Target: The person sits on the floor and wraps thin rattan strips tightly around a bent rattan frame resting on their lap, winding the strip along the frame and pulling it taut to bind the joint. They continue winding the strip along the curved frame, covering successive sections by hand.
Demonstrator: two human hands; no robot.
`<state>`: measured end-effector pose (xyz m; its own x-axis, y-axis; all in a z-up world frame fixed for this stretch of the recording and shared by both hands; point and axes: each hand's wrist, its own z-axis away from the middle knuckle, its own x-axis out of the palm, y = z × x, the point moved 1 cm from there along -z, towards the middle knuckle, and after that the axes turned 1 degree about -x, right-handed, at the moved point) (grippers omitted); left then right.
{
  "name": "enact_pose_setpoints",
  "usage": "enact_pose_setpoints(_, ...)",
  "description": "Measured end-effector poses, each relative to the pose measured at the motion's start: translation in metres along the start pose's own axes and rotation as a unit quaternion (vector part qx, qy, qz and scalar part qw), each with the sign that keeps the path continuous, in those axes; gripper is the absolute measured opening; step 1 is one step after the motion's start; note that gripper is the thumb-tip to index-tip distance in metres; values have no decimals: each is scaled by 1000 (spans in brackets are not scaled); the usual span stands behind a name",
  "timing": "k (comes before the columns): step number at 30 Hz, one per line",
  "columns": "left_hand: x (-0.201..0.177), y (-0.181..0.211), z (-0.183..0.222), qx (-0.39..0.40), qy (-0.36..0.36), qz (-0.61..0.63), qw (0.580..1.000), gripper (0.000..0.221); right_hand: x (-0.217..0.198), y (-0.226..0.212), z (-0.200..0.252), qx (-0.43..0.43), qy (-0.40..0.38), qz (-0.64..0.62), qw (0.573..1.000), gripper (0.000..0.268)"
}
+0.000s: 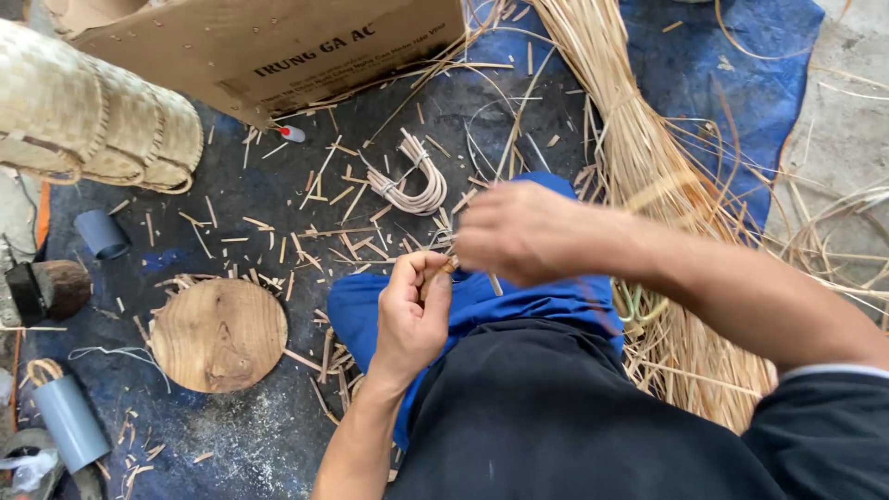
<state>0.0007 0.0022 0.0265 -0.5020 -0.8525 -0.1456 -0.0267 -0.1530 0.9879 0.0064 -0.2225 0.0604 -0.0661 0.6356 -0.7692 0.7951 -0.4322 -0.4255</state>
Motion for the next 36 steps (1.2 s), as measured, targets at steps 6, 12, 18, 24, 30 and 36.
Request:
enact_pose_setpoints(6,3,-24,-2,56,50,98,992,16,44,-50,25,300,88,-197,929,12)
enact_pose_setpoints(12,8,-60,-3,15,20,240,970,20,99,-57,39,486,163,-346,786,21)
enact_pose_setpoints(18,6,-57,-3,6,12,190,982,18,113,-63,28,351,254,-252,865,8)
enact_pose_setpoints(24,-8,-53,14,-37,25,99,994,15,155,-63,53,425,245,-454,744,18)
enact_pose_setpoints(30,-4,-81,26,59,81,169,981,15,152,-63,40,368,153,-279,873,9)
enact_pose_setpoints(36,-9,-85,23,59,83,262,960,18,167,-25,35,187,224,-70,954,13)
